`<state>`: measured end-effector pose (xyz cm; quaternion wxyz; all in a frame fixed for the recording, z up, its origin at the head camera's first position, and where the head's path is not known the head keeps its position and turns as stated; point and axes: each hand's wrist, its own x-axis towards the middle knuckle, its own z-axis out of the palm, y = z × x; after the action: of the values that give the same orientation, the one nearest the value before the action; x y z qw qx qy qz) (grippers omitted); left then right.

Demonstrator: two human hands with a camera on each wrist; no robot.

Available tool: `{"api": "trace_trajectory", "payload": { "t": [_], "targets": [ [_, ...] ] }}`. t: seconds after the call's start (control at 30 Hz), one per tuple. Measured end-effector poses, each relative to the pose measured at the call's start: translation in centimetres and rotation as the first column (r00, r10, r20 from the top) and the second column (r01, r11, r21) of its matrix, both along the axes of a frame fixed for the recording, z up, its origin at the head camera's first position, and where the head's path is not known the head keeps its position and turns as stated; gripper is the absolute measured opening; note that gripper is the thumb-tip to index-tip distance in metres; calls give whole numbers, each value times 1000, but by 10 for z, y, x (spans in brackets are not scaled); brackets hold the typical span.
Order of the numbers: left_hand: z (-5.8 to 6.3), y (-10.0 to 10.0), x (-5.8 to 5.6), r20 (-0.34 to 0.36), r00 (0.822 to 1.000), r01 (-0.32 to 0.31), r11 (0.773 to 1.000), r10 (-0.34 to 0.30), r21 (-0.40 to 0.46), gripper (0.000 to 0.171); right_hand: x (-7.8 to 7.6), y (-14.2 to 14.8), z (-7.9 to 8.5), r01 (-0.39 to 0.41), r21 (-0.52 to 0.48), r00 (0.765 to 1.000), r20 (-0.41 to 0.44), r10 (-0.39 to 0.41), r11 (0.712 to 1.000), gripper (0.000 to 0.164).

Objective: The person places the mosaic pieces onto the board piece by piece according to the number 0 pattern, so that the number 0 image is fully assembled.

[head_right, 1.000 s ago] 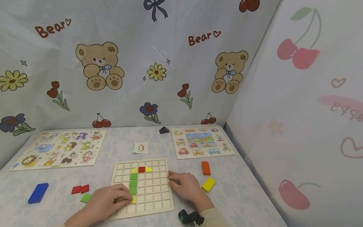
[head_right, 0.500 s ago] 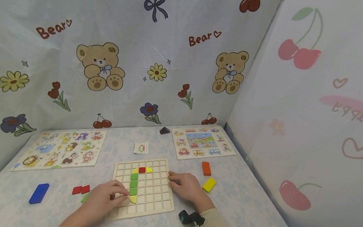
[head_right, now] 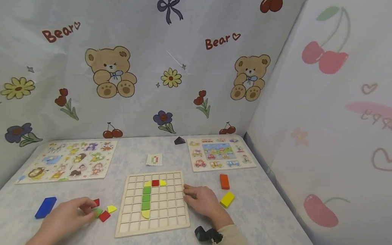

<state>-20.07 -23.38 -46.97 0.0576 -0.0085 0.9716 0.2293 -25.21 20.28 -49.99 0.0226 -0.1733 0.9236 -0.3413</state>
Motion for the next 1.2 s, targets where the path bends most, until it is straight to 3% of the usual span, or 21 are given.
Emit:
{"api": "trace_trajectory", "payload": {
  "t": [0.17, 0.43, 0.9, 1.2],
  "targets": [
    [-10, -1, 3, -42, 999, 10, 1000, -10, -13, 34, 0, 0, 0, -6, -5, 1000, -5, 6, 1000, 35],
    [-12, 1, 2, -33, 999, -6, 1000, 6, -20, 31, -2, 2, -1, -13, -17, 1000, -6, 13, 1000, 36],
    [-6, 3, 4, -38, 999, 2, 1000, -2, -17, 30, -1, 2, -2, -25, -39, 1000, -14, 25, 999, 36],
    [-2, 5, 7, -83, 996, 23, 1000, -23, -5, 23, 0, 2, -2, -32, -41, 999, -18, 32, 999, 36]
  ]
}}
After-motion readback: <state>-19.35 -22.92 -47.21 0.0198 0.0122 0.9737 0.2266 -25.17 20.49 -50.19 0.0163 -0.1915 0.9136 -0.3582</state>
